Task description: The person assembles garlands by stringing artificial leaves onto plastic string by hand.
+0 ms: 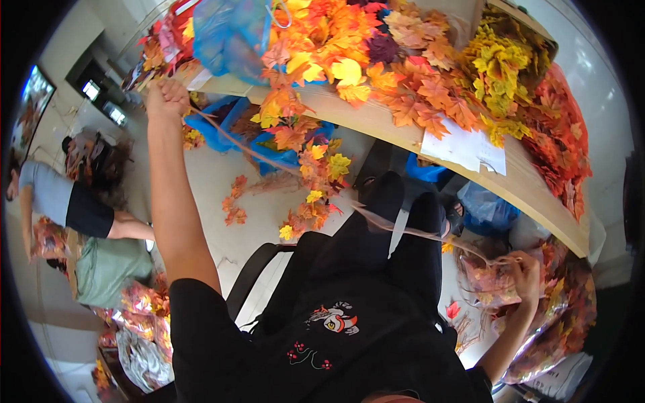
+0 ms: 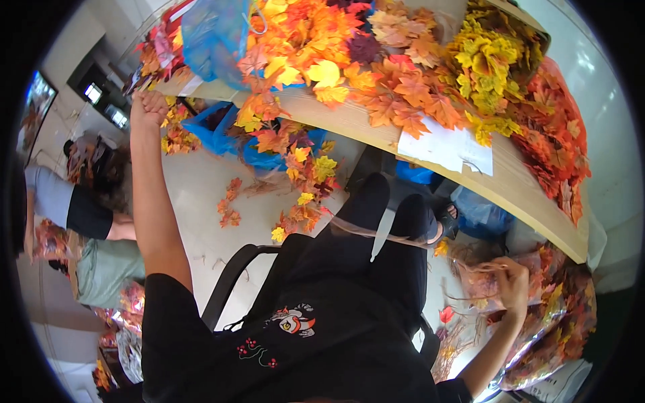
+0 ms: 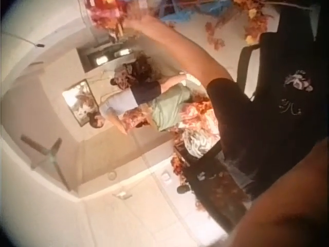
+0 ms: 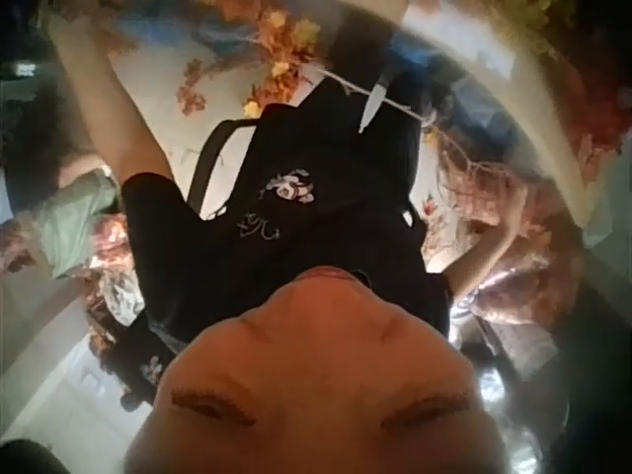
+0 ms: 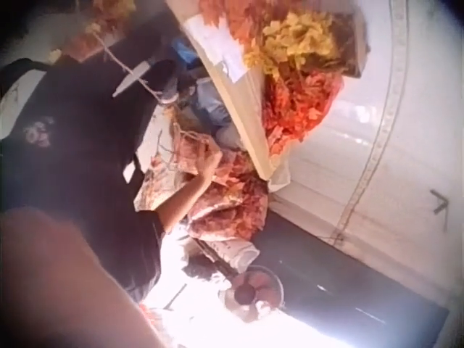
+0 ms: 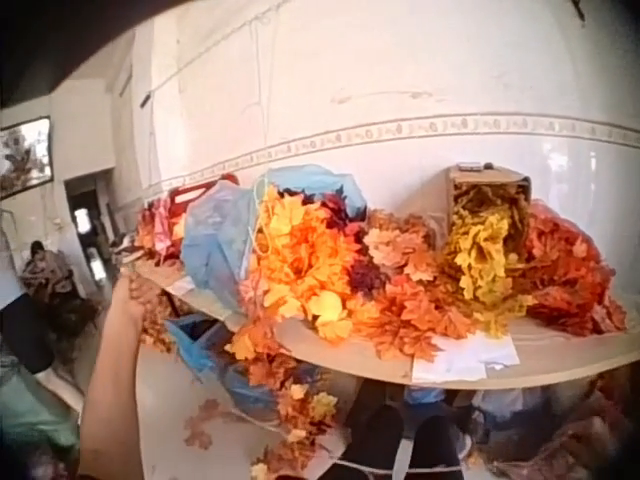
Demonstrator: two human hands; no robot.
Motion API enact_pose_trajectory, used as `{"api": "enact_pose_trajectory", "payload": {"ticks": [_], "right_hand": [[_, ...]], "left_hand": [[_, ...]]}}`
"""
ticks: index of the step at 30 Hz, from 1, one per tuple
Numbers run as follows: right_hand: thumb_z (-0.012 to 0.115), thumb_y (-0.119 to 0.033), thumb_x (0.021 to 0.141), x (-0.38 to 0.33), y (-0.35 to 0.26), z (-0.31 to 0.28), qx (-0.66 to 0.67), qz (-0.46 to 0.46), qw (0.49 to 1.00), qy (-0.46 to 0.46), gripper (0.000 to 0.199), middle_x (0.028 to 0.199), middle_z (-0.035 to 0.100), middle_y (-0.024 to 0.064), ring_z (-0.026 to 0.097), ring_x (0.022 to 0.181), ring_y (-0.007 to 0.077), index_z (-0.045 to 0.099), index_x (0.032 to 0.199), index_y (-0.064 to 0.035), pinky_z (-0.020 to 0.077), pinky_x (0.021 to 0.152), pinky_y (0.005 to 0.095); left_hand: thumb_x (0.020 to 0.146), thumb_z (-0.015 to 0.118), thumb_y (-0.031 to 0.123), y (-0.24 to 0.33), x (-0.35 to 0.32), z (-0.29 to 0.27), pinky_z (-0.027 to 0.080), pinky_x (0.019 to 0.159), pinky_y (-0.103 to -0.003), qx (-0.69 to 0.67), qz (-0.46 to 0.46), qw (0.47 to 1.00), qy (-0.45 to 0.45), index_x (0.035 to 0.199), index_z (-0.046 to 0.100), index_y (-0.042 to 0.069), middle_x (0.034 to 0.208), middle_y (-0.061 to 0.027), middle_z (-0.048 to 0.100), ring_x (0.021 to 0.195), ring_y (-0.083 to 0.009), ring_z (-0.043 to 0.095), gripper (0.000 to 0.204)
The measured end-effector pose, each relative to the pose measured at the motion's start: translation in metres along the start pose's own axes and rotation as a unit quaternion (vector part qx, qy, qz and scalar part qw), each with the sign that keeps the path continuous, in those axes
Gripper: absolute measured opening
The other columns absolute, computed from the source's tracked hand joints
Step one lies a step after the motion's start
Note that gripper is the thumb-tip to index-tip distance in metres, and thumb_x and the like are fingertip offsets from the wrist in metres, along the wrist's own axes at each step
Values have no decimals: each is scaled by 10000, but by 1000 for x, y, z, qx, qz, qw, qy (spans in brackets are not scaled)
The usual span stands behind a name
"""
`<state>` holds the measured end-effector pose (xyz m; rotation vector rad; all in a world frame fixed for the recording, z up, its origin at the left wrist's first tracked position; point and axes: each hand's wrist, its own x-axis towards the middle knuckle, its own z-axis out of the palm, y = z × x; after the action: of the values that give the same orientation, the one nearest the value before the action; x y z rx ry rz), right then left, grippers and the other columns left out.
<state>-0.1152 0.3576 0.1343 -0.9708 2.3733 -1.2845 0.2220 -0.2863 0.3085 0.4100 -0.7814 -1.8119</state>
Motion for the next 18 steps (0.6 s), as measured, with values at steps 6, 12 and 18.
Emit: {"api": "enact_pose_trajectory", "payload": {"ticks": [6,12,18], "right_hand": [[573,-74,808,-3,92,-36,126,0,992,-24,93,670,561,20,493,593,75,568,747,-4,371,507,214],[637,-197,815,-3,118,-16,234,23,971,-43,195,667,557,5,467,558,62,574,753,-22,346,485,202],[556,-162,849,-44,220,-38,12,16,999,32,188,985,558,64,531,833,125,554,976,-24,438,710,242]], "left_hand": [[899,311,286,21,11,-33,174,329,-253,-41,-1,998,51,614,334,145,411,46,199,332,-79,197,319],[895,341,256,2,0,7,166,325,-243,-98,-18,987,123,655,421,108,401,55,242,308,-67,207,293],[877,430,228,-18,95,-80,396,577,-329,330,41,936,-113,859,537,42,687,-59,515,646,-189,513,216]]}}
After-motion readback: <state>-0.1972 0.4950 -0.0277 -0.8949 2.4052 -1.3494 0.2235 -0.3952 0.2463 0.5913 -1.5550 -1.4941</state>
